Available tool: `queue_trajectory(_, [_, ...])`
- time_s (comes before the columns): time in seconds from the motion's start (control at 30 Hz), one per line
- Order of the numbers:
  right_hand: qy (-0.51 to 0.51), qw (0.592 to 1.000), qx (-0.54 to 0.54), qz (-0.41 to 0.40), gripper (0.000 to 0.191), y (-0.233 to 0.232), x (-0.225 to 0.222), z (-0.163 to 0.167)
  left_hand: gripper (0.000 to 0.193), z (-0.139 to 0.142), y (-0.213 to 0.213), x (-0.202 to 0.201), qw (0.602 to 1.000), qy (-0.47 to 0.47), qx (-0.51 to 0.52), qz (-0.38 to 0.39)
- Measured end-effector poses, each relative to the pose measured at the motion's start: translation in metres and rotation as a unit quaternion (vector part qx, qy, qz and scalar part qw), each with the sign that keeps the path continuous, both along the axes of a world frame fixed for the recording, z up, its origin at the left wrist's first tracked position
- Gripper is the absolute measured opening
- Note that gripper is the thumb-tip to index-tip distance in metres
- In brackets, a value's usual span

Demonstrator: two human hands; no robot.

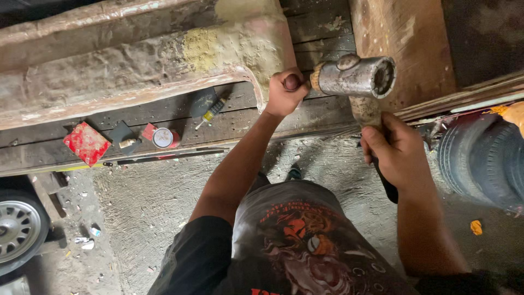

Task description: The person uses a hammer and a metal punch to shape a large, curved metal piece resting on a wooden workbench. They repeatedly strike the punch along the edge of the metal, moving the punch to different spots to continue the shaping process.

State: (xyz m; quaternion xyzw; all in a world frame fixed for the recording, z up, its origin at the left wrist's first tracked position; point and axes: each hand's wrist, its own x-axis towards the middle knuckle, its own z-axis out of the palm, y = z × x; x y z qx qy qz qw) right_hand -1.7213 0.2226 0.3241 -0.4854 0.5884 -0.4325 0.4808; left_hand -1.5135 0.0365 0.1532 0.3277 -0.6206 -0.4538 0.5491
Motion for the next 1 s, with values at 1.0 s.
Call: queue_trajectory(1.0, [0.002, 0.997, 0.050, -0.054, 0.024, 0.011, -0.014, -0.015, 0.013, 0.001, 0.047, 0.027, 0.995, 0.067, 0.051, -0.061])
